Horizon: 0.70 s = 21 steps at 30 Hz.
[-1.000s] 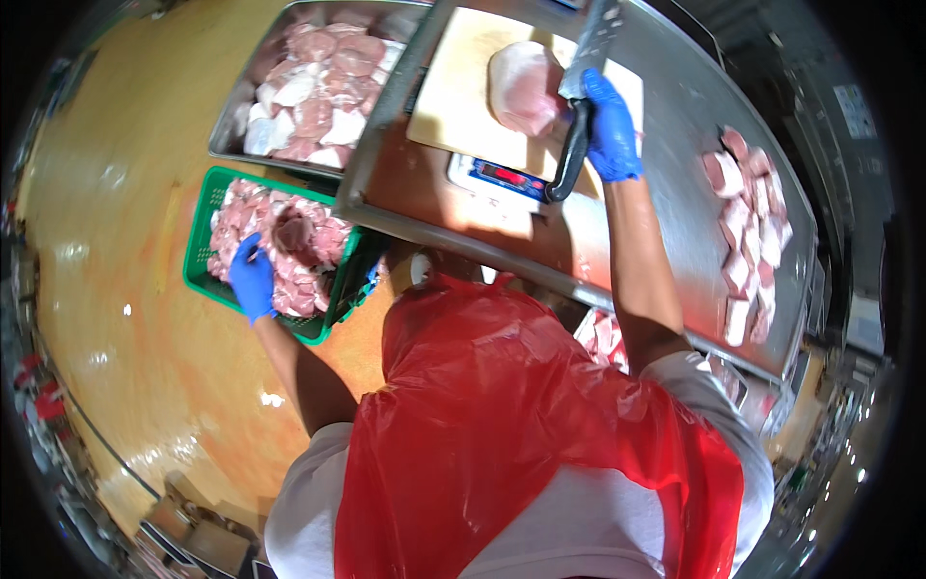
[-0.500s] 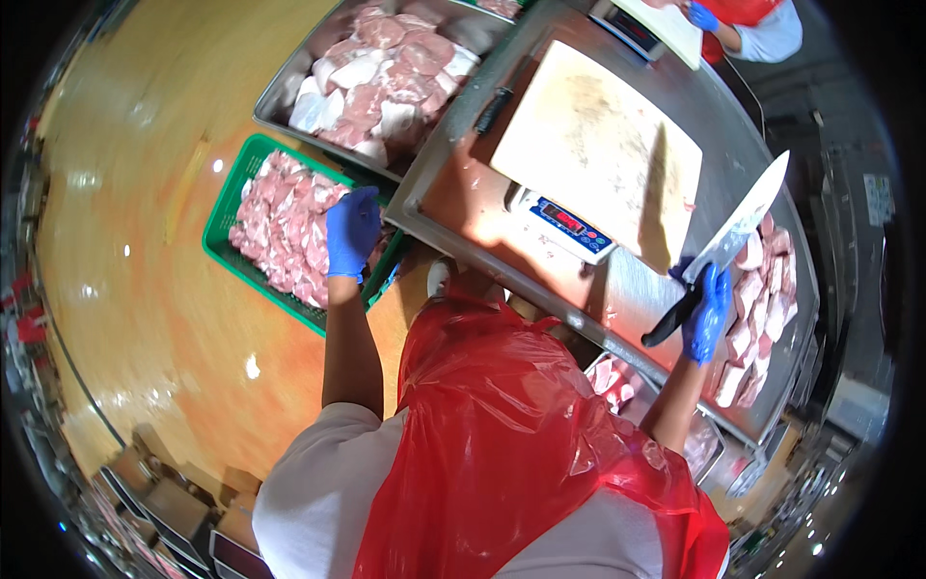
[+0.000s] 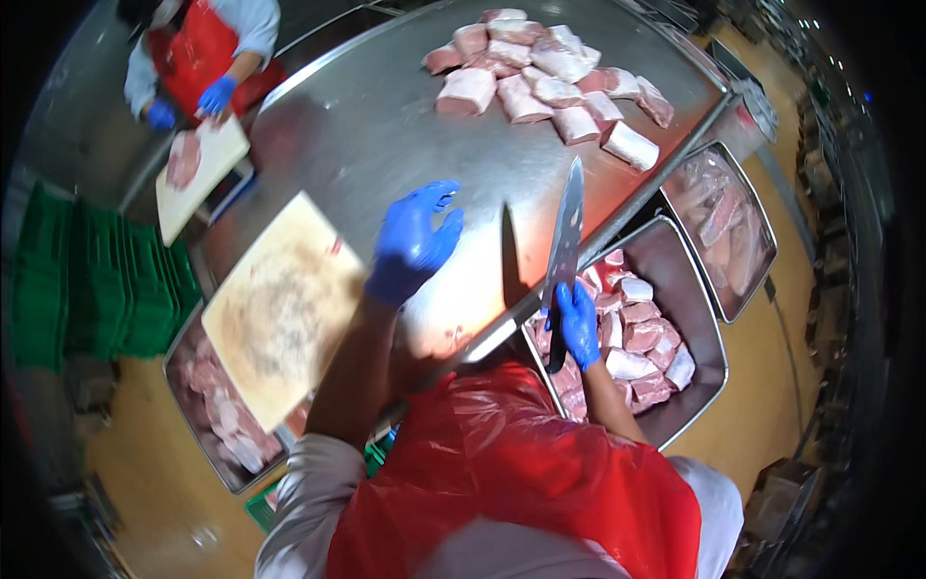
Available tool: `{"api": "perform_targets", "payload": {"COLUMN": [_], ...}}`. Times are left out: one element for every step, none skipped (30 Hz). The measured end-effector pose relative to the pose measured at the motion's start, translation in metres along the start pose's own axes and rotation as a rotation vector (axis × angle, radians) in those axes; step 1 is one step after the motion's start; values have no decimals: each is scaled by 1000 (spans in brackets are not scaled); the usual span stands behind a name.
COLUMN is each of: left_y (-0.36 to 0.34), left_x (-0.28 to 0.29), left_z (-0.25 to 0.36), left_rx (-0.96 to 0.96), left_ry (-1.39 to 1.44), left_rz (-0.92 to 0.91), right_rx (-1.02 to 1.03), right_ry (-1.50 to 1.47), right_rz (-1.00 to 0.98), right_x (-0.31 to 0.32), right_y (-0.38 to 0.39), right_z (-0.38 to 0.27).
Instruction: The person cuts large pieces of raw meat into smaller chunks using a knife on a cutting board. The cut pieces are placed into a green basket and a metal tray. The person wears blue gloves and a red apron.
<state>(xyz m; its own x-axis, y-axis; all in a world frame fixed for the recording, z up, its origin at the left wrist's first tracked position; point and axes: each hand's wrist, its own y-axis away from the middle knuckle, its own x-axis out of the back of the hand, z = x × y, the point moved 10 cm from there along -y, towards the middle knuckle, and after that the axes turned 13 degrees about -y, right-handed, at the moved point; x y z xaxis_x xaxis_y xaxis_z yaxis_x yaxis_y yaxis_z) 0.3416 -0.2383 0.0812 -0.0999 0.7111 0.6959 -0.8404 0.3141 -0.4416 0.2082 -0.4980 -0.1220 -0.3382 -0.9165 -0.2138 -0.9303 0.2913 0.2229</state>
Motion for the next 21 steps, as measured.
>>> {"api": "perform_targets", "payload": {"left_y": [-36, -64, -88, -118, -147, -172, -198, -223, -253, -280, -302, -319, -333, -338, -348, -356, -354, -347, -353, -349, -343], "left_x": [-57, -107, -147, -186, -216, -253, -270, -280, -295, -302, -308, -323, -332, -340, -353, -361, -361, -353, -354, -355, -354], "left_z": [-26, -52, -80, -103, -128, -152, -189, -230, -255, -275, -293, -301, -306, -312, -307, -299, -303, -316, -326, -327, -329], "left_rx": [82, 114, 161, 209, 265, 331, 354, 377, 395, 459, 524, 560, 601, 625, 637, 644, 673, 713, 598, 591, 586], "left_ry": [-2, -61, -120, -191, -274, -328, -420, -510, -573, -620, -668, -695, -724, -746, -756, -773, -793, -821, -768, -807, -844], "left_rz": [-114, -132, -148, -242, -327, -411, -403, -389, -376, -350, -328, -329, -332, -354, -383, -409, -435, -456, -438, -505, -574], "right_rx": [1, -5, 12, 44, 68, 89, 100, 159, 141, 69, 31, -5, -42, -80, -69, -84, -108, -135, -132, -136, -142], "right_ry": [24, 52, 135, 81, 127, 129, 195, 302, 333, 301, 278, 261, 194, 127, 99, 73, 55, 35, 35, 67, 99], "right_rz": [10, 18, 49, 86, 114, 154, 157, 157, 198, 213, 218, 232, 258, 278, 301, 344, 368, 380, 410, 387, 363], "right_x": [16, 31, 48, 67, 77, 92, 101, 116, 141, 152, 163, 177, 181, 184, 194, 201, 207, 208, 211, 209, 207], "right_y": [-13, -19, -19, -24, -27, -27, -30, -35, -38, -40, -42, -45, -48, -51, -52, -52, -53, -54, -58, -65, -72], "right_z": [6, 12, 5, 10, 6, -8, -14, -3, 12, 12, 18, 20, 17, 17, 21, 29, 36, 36, 35, 33, 32]}}
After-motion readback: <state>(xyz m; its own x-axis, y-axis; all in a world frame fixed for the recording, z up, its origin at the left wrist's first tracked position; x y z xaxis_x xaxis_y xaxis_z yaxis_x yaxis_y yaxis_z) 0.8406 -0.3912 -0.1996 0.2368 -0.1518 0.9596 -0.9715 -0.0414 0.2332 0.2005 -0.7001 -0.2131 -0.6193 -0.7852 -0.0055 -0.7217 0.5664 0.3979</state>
